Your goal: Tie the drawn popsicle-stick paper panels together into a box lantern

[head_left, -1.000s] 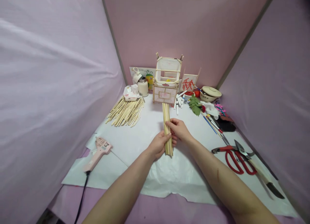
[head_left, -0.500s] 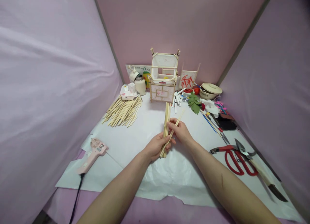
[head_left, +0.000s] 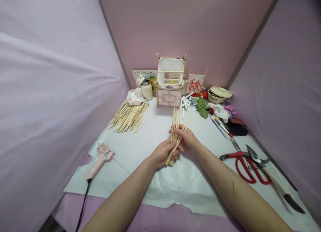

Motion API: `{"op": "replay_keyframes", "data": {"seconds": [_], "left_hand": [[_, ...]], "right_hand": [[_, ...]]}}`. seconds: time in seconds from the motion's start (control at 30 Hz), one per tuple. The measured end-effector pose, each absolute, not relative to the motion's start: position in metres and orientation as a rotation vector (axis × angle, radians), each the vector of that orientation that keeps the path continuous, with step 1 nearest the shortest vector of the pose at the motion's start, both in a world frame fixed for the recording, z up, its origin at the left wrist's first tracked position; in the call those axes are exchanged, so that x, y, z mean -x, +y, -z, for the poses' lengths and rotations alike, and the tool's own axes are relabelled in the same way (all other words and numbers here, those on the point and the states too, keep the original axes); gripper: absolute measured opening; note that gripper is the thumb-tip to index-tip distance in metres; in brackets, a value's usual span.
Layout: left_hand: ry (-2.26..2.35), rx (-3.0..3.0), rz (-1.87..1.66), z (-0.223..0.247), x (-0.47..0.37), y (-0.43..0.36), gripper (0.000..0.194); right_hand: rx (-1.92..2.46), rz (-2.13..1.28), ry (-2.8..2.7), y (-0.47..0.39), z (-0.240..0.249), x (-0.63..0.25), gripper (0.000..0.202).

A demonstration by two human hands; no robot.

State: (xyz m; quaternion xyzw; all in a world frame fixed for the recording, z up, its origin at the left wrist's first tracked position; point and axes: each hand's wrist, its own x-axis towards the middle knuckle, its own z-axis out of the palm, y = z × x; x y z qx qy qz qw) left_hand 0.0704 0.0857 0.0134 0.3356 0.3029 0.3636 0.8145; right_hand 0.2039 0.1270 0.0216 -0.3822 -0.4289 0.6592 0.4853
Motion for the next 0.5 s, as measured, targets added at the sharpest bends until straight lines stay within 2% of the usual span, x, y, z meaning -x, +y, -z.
{"op": "replay_keyframes", "data": {"seconds": [0.1,0.2,0.33,0.5], "left_hand": [[0.619,-0.757,-0.683,-0.014,-0.069,0.084,0.036],[0.603,-0.768,-0.68,-0.013,-0.069,0.082,0.041],[0.653,-0.838,-0.625,-0.015,-0.067,0.081,0.049],[1.026,-1.322,-0.654,-0.041,-0.025,0.109,0.032]], "right_hand": [[0.847,-1.89,-0.977,0.123,-0.023,-0.205,0.025],[0.808,-2.033,-0.851,0.123,-0.023,-0.208,0.02],[0.799,-2.017,-0.626,0.133,-0.019,-0.217,0.016],[0.868,-1.936,-0.574,0.148,-0.008,-0.227,0.016]]}}
